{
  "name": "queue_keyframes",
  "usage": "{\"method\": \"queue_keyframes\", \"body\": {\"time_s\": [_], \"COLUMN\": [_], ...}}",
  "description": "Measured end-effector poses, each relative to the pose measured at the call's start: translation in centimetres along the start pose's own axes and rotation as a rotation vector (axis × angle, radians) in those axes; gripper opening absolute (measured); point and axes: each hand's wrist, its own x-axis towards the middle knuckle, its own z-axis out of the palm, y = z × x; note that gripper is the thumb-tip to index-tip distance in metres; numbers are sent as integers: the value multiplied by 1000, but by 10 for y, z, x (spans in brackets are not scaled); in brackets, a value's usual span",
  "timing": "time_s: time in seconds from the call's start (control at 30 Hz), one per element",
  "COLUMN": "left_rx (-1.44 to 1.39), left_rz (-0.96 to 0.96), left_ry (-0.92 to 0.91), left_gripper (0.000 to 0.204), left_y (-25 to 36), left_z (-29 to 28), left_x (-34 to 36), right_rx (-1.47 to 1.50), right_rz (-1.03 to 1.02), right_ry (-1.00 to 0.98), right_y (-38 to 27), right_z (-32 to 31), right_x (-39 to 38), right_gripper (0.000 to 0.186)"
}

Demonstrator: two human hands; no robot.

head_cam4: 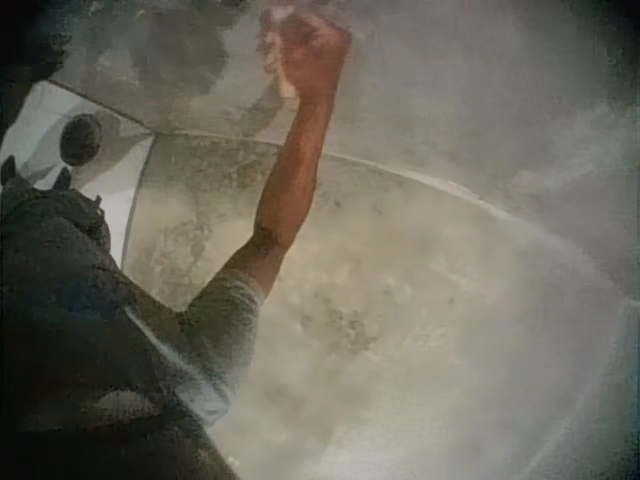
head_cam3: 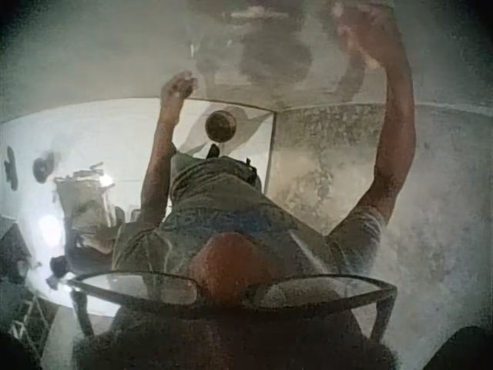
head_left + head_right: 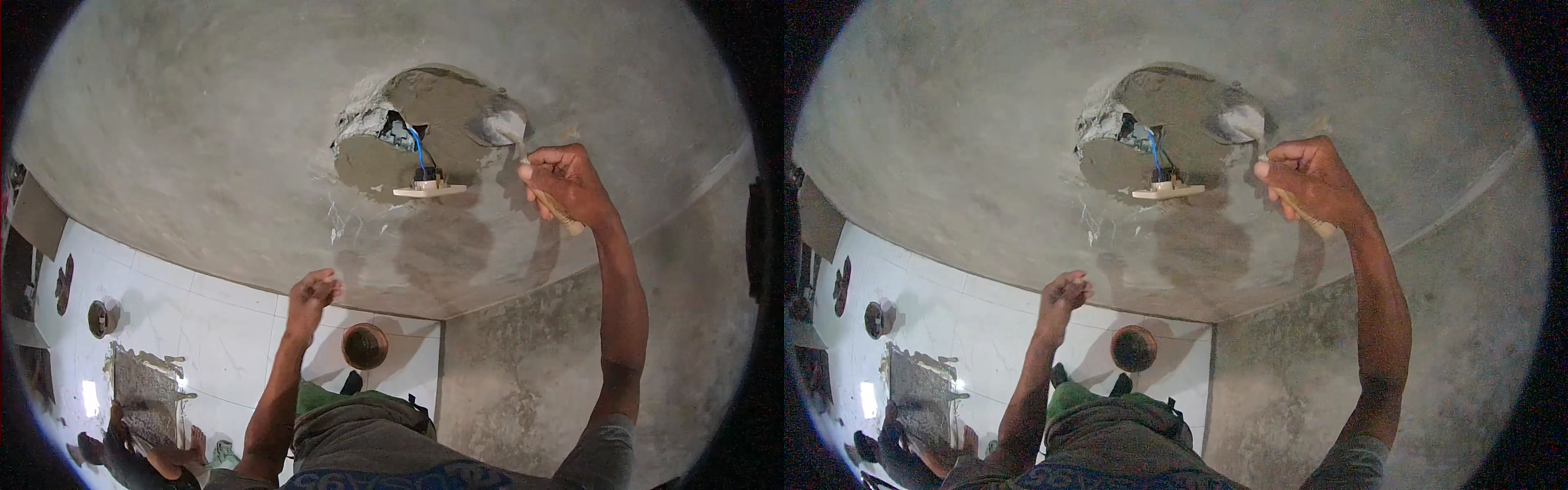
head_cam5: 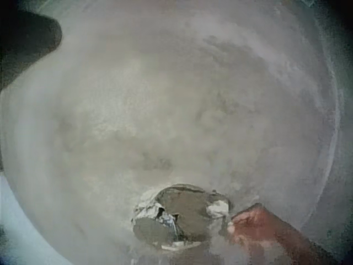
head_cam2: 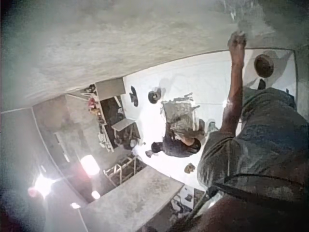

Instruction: The person applies mortar around an electrical outlet on a concrete wall using a trowel, taking mortar from a bucket.

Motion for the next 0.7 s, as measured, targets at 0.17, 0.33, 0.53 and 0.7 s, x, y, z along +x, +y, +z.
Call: {"method": "queue_keyframes", "body": {"time_s": [0.17, 0.33, 0.53, 0.7], "left_rx": [81, 55, 45, -22], "left_rz": [-108, -187, -86, 41], "left_ry": [231, 381, 374, 308], "left_gripper": [46, 38, 36, 30], "left_y": [-58, -85, -61, -30], "left_z": [-91, -150, -142, -121], "left_x": [-43, -91, -60, -45], "right_rx": [-47, -63, -563, -572], "right_rz": [-15, -115, -308, -353], "right_ry": [133, 315, 97, 93], "right_y": [-5, -2, -13, -21], "right_z": [-1, -5, 13, 15], "right_x": [-19, -48, -25, -8], "right_gripper": [33, 33, 37, 40]}}
